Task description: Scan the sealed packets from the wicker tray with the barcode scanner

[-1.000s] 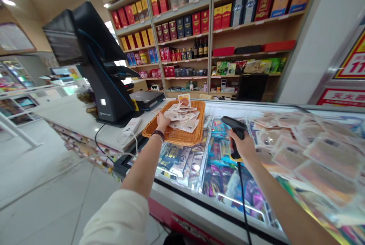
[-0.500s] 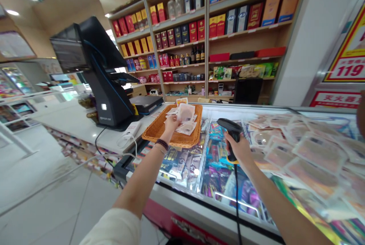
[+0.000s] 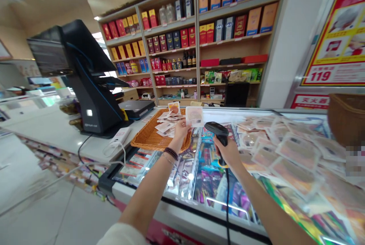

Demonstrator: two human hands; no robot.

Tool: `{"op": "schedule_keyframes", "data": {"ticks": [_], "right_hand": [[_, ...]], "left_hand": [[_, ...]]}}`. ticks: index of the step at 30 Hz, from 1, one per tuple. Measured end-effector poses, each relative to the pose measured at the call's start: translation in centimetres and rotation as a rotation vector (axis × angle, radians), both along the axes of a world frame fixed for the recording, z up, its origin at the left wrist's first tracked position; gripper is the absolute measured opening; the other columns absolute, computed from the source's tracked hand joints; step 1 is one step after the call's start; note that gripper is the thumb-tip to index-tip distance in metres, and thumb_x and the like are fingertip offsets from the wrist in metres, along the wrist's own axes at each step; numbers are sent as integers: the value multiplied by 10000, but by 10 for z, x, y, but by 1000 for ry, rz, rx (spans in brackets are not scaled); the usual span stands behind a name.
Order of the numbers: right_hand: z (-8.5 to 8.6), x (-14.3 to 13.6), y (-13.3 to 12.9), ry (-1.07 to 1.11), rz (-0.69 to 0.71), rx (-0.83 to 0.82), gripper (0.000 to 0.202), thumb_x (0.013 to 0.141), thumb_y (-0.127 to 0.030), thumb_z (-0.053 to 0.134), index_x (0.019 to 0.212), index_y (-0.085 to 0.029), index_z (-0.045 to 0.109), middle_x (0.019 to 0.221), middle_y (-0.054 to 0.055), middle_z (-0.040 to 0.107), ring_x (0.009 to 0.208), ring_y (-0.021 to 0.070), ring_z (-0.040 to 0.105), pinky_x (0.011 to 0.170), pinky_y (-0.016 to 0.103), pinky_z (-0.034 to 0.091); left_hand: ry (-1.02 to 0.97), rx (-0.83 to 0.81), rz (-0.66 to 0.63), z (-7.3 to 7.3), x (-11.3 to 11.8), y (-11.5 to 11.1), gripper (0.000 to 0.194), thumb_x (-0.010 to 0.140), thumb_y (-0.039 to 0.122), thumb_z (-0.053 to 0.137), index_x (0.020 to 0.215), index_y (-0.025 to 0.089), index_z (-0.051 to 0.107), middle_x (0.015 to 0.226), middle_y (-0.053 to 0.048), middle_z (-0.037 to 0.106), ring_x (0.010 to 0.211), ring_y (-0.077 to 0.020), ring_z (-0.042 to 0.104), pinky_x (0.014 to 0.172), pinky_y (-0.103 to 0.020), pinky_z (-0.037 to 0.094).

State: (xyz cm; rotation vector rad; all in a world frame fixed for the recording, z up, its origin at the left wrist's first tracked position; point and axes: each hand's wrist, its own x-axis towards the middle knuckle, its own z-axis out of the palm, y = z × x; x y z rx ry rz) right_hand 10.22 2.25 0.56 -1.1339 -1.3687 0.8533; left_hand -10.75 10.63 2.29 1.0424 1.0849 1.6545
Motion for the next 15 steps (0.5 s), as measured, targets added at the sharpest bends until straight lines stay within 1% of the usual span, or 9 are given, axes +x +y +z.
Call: {"op": "schedule_keyframes", "data": {"ticks": [3,8,12,15], "right_hand": [[1,0,-1,-2,35,-21,493,737,-714,668,611,-258,529,432,-3,559,368,172,538,446,305,451],[1,-2,-2,19,39,-41,478,718,-700,685,633,-258,525,437,-7,557,359,165,526,421,301,445],[2,-3,-3,26,43,-34,483,711,-696,700,620,-261,512,424,-12,544,345,160,511,400,299,439],[3,-3,-4,27,55,-30,481,713,-695,701,619,-262,511,415,-14,540,342,160,506,400,300,442]], "left_hand": [[0,9,-14,1,-2,-2,325,585,185,914,764,147,645,633,-16,705,548,-116,652,627,-257,574],[0,-9,-25,2,-2,-4,287,590,131,877,764,149,649,657,-21,711,577,-119,651,644,-257,557],[15,-16,-19,0,-3,-2,301,581,147,886,778,149,658,676,-32,716,613,-140,668,680,-285,564],[37,-9,-9,-2,-3,0,327,578,183,908,802,145,674,680,-42,720,628,-153,679,674,-287,569]]}}
